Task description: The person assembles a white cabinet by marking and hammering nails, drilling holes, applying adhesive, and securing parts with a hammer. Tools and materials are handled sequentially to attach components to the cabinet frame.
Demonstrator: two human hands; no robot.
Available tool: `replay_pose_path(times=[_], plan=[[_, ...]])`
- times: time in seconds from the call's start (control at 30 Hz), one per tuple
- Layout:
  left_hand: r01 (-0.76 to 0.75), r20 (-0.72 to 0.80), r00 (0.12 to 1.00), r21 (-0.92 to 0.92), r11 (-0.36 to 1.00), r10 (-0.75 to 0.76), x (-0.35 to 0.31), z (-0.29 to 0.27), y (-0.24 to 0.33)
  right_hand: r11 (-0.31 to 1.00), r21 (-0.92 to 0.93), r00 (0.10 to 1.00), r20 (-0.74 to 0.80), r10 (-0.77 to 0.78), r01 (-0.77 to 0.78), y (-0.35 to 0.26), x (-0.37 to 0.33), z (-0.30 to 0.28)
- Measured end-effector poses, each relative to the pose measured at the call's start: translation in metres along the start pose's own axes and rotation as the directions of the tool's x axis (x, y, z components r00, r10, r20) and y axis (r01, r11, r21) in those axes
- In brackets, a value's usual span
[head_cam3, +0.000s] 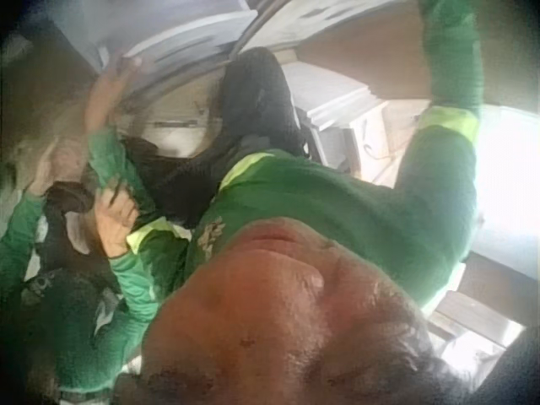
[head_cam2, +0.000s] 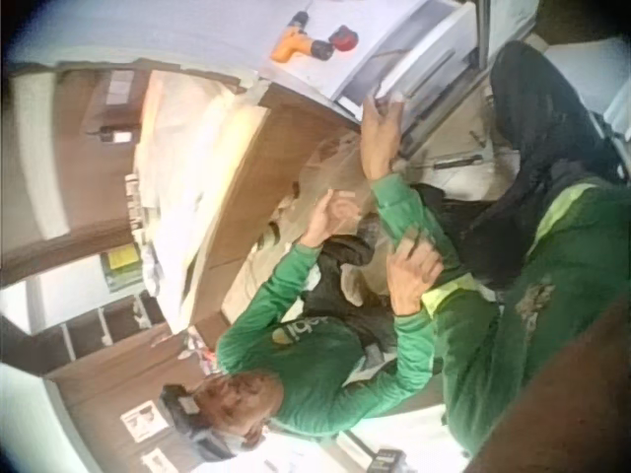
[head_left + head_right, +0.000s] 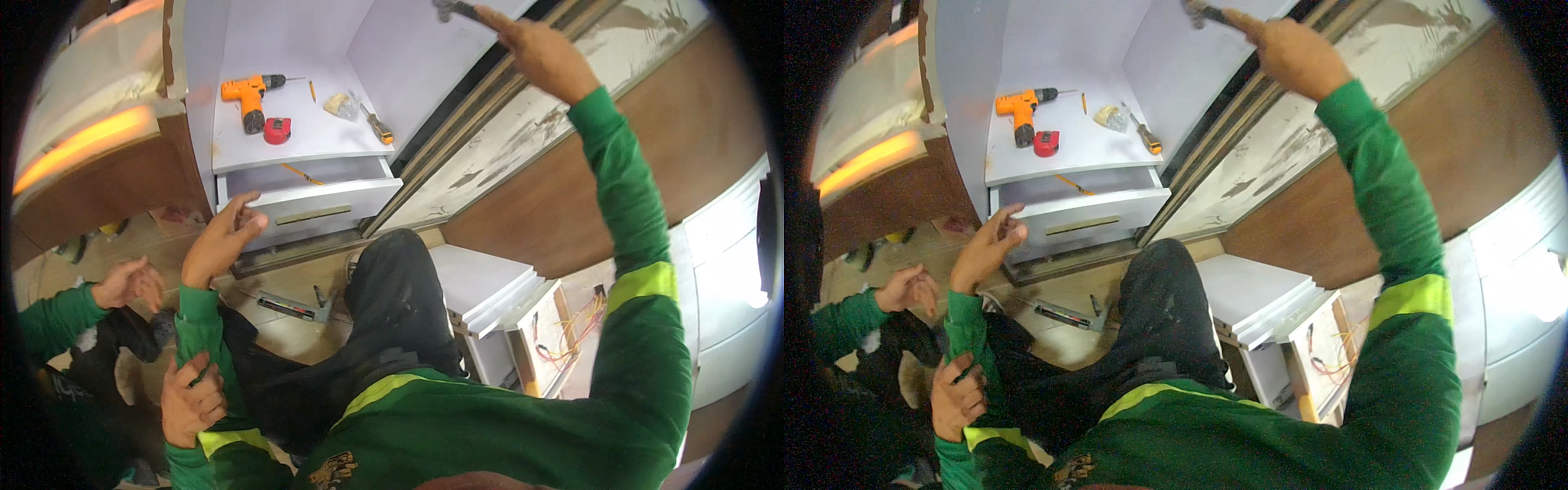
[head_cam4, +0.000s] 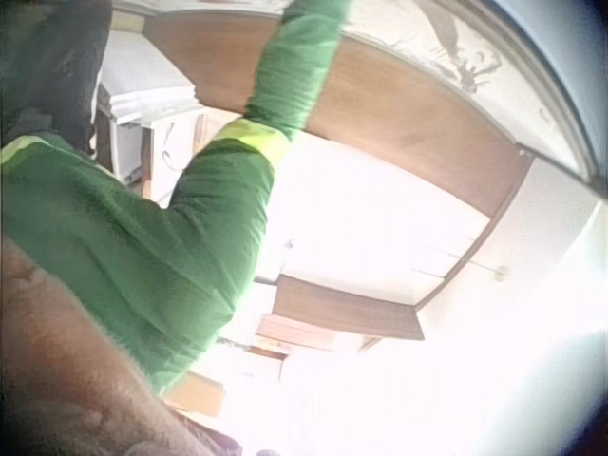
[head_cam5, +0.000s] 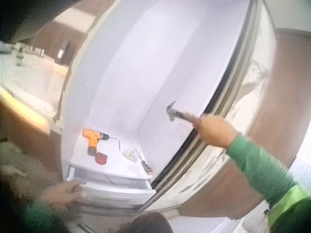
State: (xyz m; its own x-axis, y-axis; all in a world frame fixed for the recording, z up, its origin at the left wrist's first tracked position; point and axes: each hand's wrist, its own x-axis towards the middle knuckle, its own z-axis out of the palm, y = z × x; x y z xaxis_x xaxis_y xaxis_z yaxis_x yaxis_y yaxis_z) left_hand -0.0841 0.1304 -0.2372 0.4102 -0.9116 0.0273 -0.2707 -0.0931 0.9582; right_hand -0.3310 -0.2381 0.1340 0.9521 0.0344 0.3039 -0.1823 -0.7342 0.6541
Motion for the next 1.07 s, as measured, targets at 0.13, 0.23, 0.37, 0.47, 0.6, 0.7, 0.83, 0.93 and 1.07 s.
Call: replay_pose_path(times=[0.13, 0.23, 0.37, 0.47, 0.6, 0.7, 0.83, 0.93, 1.07], plan=[[-0.008, 0.021, 1.0, -0.181, 0.983, 0.012, -0.039, -0.009, -0.017, 0.682, 0.701, 0.97, 0.065, 0.232, -0.21, -0.066, -0.077, 0.057], [0.025, -0.062, 0.997, -0.241, 0.97, -0.041, -0.095, -0.012, -0.023, -0.237, 0.768, 0.743, 0.638, 0.2, -0.595, -0.148, -0.114, 0.094], [0.039, -0.288, 0.948, -0.313, 0.949, -0.134, -0.19, -0.027, -0.041, -0.582, 0.628, 0.713, 0.692, 0.113, -0.517, -0.263, -0.117, 0.196], [-0.01, -0.409, 0.898, -0.386, 0.922, -0.162, -0.23, -0.016, -0.063, -0.746, 0.502, 0.696, 0.714, 0.074, -0.436, -0.297, -0.156, 0.204], [-0.224, -0.615, 0.783, -0.424, 0.877, -0.097, -0.255, -0.023, -0.076, -0.826, 0.441, 0.735, 0.676, 0.049, -0.35, -0.299, -0.171, 0.201], [-0.451, -0.747, 0.662, -0.463, 0.763, -0.062, -0.275, -0.026, -0.087, -0.858, 0.415, 0.77, 0.637, 0.037, -0.302, -0.292, -0.177, 0.212], [-0.581, -0.794, 0.608, -0.46, 0.671, -0.018, -0.328, -0.013, -0.079, -0.857, 0.398, 0.765, 0.644, 0.006, -0.327, -0.293, -0.168, 0.226], [-0.502, -0.934, 0.317, -0.313, 0.806, -0.166, -0.332, 0.048, -0.033, -0.794, 0.466, 0.751, 0.66, 0.018, -0.391, -0.286, -0.152, 0.268], [-0.035, -0.994, 0.05, -0.103, 0.994, -0.101, -0.374, 0.095, 0.042, -0.669, 0.591, 0.775, 0.631, 0.034, -0.451, -0.291, -0.108, 0.305]])
